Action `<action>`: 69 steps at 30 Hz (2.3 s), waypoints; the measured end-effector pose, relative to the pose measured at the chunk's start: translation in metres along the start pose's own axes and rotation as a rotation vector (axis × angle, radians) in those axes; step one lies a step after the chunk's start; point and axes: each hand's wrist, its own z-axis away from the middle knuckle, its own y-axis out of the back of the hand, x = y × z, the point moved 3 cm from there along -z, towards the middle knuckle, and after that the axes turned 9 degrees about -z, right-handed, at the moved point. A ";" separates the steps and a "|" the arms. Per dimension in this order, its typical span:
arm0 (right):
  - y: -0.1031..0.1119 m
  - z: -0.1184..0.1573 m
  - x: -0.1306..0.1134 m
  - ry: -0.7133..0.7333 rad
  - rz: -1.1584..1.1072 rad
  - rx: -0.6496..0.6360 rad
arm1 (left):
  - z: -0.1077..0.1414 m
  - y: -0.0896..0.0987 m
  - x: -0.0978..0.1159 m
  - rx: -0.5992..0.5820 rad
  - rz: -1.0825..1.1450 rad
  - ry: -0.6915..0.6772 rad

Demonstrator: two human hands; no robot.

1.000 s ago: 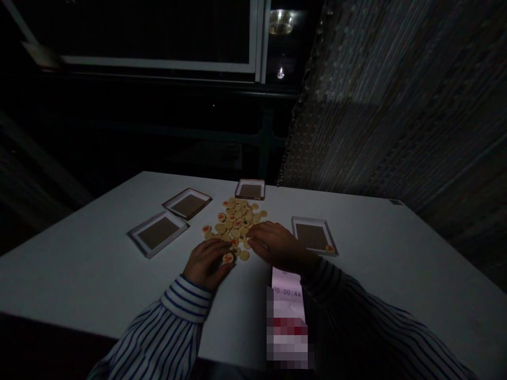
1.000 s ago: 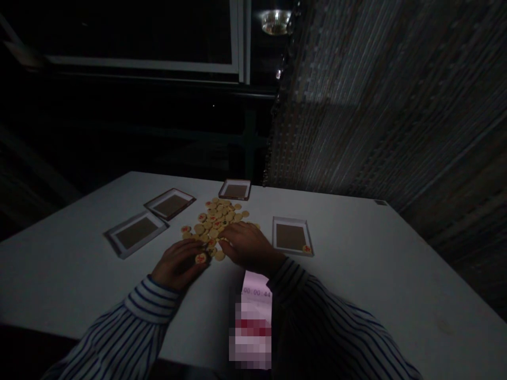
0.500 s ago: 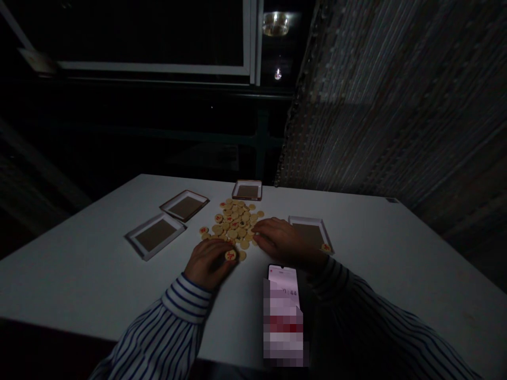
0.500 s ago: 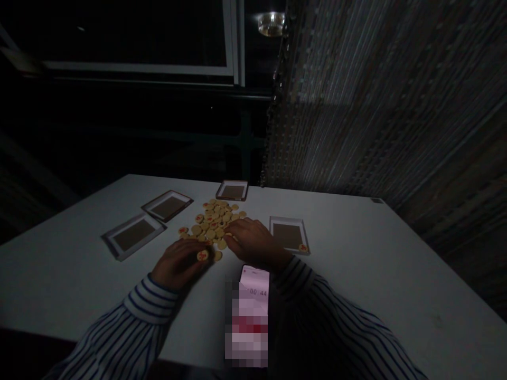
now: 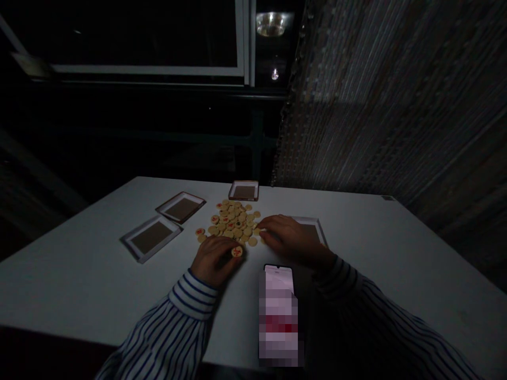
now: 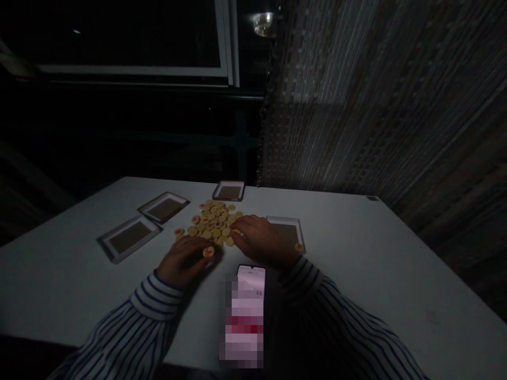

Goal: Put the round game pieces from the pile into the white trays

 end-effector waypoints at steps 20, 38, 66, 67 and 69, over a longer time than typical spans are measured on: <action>0.016 0.019 0.018 -0.042 -0.025 0.104 | -0.023 -0.008 0.020 -0.010 0.040 -0.025; 0.023 0.034 0.029 -0.106 -0.020 0.132 | -0.034 -0.013 0.032 0.012 0.054 -0.030; 0.034 0.057 0.044 -0.145 -0.057 0.212 | -0.052 -0.021 0.057 -0.025 0.128 0.020; 0.035 0.057 0.045 -0.149 -0.059 0.218 | -0.053 -0.021 0.058 -0.026 0.129 0.017; 0.037 0.059 0.046 -0.156 -0.060 0.232 | -0.054 -0.023 0.059 -0.024 0.131 0.012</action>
